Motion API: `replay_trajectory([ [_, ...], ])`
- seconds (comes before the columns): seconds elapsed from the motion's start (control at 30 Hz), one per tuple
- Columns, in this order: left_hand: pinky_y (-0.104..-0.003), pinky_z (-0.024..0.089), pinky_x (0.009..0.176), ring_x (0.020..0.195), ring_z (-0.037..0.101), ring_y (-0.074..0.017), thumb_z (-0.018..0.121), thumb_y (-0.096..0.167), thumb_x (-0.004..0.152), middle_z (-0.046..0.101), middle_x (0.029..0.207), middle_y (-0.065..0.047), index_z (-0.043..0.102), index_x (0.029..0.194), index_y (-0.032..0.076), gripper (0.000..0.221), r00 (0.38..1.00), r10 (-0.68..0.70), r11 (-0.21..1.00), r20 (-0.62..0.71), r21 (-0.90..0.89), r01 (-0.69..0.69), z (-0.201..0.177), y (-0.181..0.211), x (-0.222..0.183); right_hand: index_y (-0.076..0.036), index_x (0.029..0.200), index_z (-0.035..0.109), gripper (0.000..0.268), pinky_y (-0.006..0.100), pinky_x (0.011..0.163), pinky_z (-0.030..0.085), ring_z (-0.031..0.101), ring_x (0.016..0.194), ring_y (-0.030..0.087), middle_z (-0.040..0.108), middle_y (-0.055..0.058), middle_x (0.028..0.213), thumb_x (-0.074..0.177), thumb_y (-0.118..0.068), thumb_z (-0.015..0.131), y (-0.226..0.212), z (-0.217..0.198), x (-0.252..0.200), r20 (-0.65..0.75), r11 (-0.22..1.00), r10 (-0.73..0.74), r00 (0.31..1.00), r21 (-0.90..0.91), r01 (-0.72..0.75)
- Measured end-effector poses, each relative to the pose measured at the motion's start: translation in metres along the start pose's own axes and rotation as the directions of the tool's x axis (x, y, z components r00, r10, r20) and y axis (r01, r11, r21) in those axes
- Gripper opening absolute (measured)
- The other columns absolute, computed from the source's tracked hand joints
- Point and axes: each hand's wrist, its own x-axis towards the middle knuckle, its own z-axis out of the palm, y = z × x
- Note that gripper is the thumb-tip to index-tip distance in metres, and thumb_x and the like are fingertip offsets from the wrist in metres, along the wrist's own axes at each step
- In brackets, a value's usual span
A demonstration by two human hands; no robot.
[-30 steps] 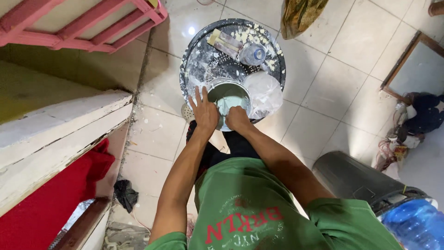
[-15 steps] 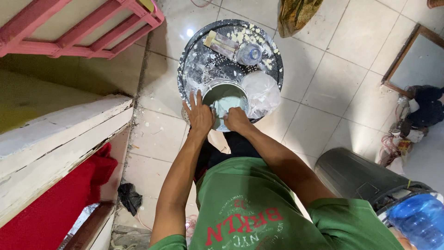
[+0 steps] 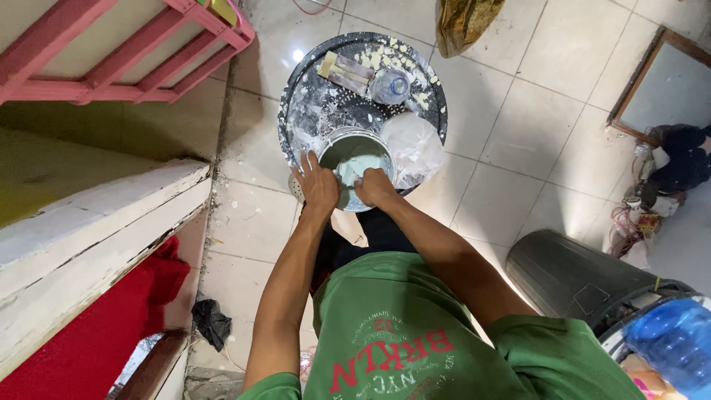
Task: The person scoops compound from a container using putty knives, blends it between the blades, and applies it along the edge of a door frame.
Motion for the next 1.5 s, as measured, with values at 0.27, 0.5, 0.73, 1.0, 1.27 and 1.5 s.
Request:
replay_trajectory([
  [0.27, -0.073, 0.012, 0.117, 0.148, 0.024, -0.0516, 0.067, 0.015, 0.085, 0.039, 0.153, -0.032, 0.079, 0.088, -0.004, 0.023, 0.999, -0.026, 0.999, 0.026, 0.042, 0.025, 0.011, -0.007, 0.001, 0.011, 0.092, 0.070, 0.031, 0.053, 0.084, 0.056, 0.067, 0.094, 0.052, 0.066, 0.038, 0.097, 0.089, -0.019, 0.067, 0.000, -0.002, -0.005, -0.005, 0.998, -0.053, 0.999, -0.040, 0.053],
  [0.5, -0.071, 0.014, 0.117, 0.148, 0.023, -0.0492, 0.073, 0.033, 0.089, 0.038, 0.153, -0.029, 0.078, 0.091, -0.005, 0.038, 0.998, -0.055, 0.996, 0.044, 0.075, 0.052, 0.010, -0.003, -0.001, 0.009, 0.085, 0.070, 0.021, 0.054, 0.082, 0.056, 0.068, 0.089, 0.051, 0.067, 0.035, 0.094, 0.085, -0.012, 0.067, 0.003, 0.001, 0.004, -0.077, 0.979, -0.190, 0.979, -0.085, 0.183],
  [0.73, -0.072, 0.015, 0.116, 0.147, 0.023, -0.0499, 0.074, 0.033, 0.089, 0.038, 0.153, -0.029, 0.079, 0.093, -0.003, 0.037, 0.997, -0.051, 0.997, 0.055, 0.053, 0.048, -0.001, -0.001, -0.002, 0.009, 0.085, 0.069, 0.020, 0.055, 0.084, 0.055, 0.067, 0.089, 0.050, 0.067, 0.035, 0.092, 0.084, -0.010, 0.066, 0.006, 0.011, -0.009, -0.071, 0.950, -0.299, 0.952, -0.119, 0.290],
  [1.0, -0.070, 0.016, 0.117, 0.149, 0.022, -0.0486, 0.077, 0.035, 0.087, 0.037, 0.156, -0.029, 0.079, 0.091, -0.002, 0.038, 0.996, -0.069, 0.997, 0.048, 0.038, 0.067, -0.001, 0.001, -0.005, 0.010, 0.094, 0.067, 0.023, 0.053, 0.078, 0.057, 0.068, 0.086, 0.050, 0.065, 0.035, 0.096, 0.083, -0.010, 0.065, 0.012, 0.012, -0.006, -0.124, 0.957, -0.273, 0.954, -0.139, 0.255],
  [1.27, -0.068, 0.014, 0.118, 0.148, 0.023, -0.0470, 0.083, 0.035, 0.079, 0.038, 0.155, -0.029, 0.080, 0.090, -0.001, 0.038, 0.993, -0.097, 0.995, 0.072, 0.020, 0.096, -0.012, 0.008, -0.008, 0.010, 0.093, 0.067, 0.020, 0.053, 0.080, 0.057, 0.069, 0.085, 0.050, 0.066, 0.035, 0.095, 0.088, -0.008, 0.061, 0.018, -0.003, -0.006, -0.111, 0.944, -0.313, 0.943, -0.149, 0.296],
  [1.5, -0.067, 0.013, 0.119, 0.149, 0.021, -0.0501, 0.085, 0.029, 0.077, 0.034, 0.157, -0.031, 0.079, 0.088, -0.004, 0.035, 0.998, -0.068, 0.997, 0.004, 0.034, 0.068, -0.019, 0.013, -0.015, 0.010, 0.094, 0.066, 0.023, 0.055, 0.077, 0.057, 0.068, 0.084, 0.051, 0.066, 0.036, 0.094, 0.087, -0.012, 0.063, 0.016, 0.010, 0.002, -0.064, 0.952, -0.277, 0.959, -0.150, 0.265],
])
